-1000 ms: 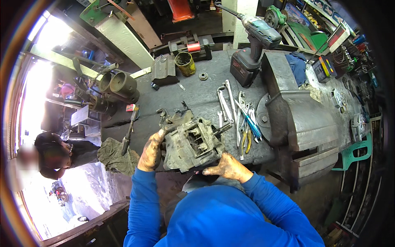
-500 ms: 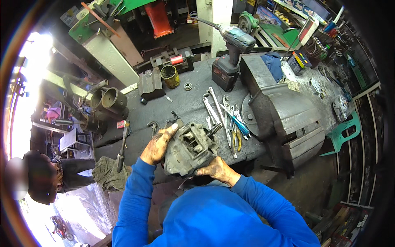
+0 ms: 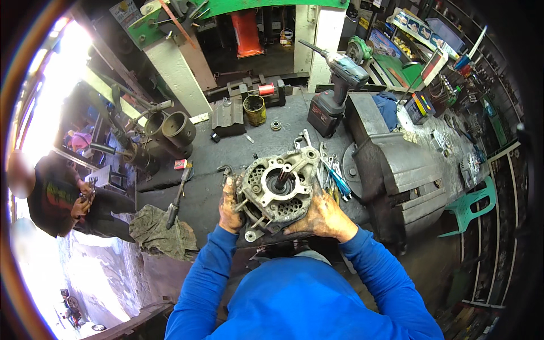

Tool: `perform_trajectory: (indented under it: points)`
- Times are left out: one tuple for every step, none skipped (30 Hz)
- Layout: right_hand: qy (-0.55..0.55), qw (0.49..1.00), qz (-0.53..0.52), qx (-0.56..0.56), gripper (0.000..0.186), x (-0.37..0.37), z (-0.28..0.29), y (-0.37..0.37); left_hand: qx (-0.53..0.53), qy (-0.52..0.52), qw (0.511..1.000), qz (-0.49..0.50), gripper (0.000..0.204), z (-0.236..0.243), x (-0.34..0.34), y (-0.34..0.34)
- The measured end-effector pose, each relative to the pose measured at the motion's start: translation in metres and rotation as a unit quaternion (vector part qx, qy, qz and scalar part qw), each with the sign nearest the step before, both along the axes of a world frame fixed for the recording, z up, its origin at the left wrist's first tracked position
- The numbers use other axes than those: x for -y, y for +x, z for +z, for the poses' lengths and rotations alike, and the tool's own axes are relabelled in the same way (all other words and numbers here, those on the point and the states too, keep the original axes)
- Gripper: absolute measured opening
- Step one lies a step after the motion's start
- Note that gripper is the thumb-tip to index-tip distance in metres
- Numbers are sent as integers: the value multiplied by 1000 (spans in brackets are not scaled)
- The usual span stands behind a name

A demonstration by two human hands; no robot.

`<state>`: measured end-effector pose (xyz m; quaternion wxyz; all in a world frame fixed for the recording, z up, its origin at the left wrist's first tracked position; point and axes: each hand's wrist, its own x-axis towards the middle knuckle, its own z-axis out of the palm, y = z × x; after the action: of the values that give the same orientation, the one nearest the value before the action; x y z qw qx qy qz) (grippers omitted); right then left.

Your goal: The person disassembles a small engine component on a workbench, using a screwdriver and wrench to remove fasteners and separate parts. The person then retrieves a hammer and a power drill from the wall and workbench, placing them back down after brief handling.

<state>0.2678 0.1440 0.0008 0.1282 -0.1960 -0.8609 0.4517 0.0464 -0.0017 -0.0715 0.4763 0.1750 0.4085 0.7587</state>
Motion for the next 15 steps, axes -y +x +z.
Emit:
perform_trajectory:
  points:
    - [-69, 998, -14, 0, 144, 0, 2, -2, 55, 36, 998, -1, 79, -11, -2, 2]
    - [-28, 1000, -3, -3, 144, 0, 3, -3, 59, 21, 998, 14, 79, -20, -3, 4]
    - [9, 1000, 4, 3, 144, 0, 3, -4, 64, 34, 997, 25, 80, -28, -3, 6]
    - [48, 999, 8, 0, 144, -1, 2, -4, 78, 14, 996, 39, 80, -33, -5, 7]
    - [53, 998, 23, -11, 145, -3, 1, -4, 114, 49, 992, 36, 79, -37, -5, 9]
    - [61, 997, 37, -29, 146, -5, -1, -3, 145, 69, 987, 22, 79, -39, -5, 11]
    - [67, 995, 50, -46, 147, -6, -4, -3, 146, 98, 984, 4, 73, -40, -5, 11]
    - [76, 993, 62, -63, 148, -9, -6, -3, 148, 143, 978, -24, 68, -41, -5, 12]
    - [65, 995, 57, -52, 150, -10, -8, -3, 159, 140, 977, -28, 67, -41, -5, 12]
    - [68, 996, 56, -32, 151, -11, -9, -3, 182, 147, 972, -28, 67, -41, -5, 12]
    - [67, 995, 61, -31, 151, -11, -11, -5, 166, 156, 974, -9, 66, -41, -4, 11]
    - [64, 995, 71, -28, 152, -11, -12, -6, 192, 176, 965, -24, 66, -41, -3, 9]
    - [103, 990, 65, -76, 150, -10, -14, -9, 170, 197, 965, -23, 66, -42, -2, 7]
    - [64, 996, 52, -30, 146, -10, -15, -11, 130, 217, 967, -26, 66, -43, -2, 4]
    - [62, 996, 55, -35, 145, -9, -17, -14, 154, 166, 974, -4, 66, -45, 0, 1]
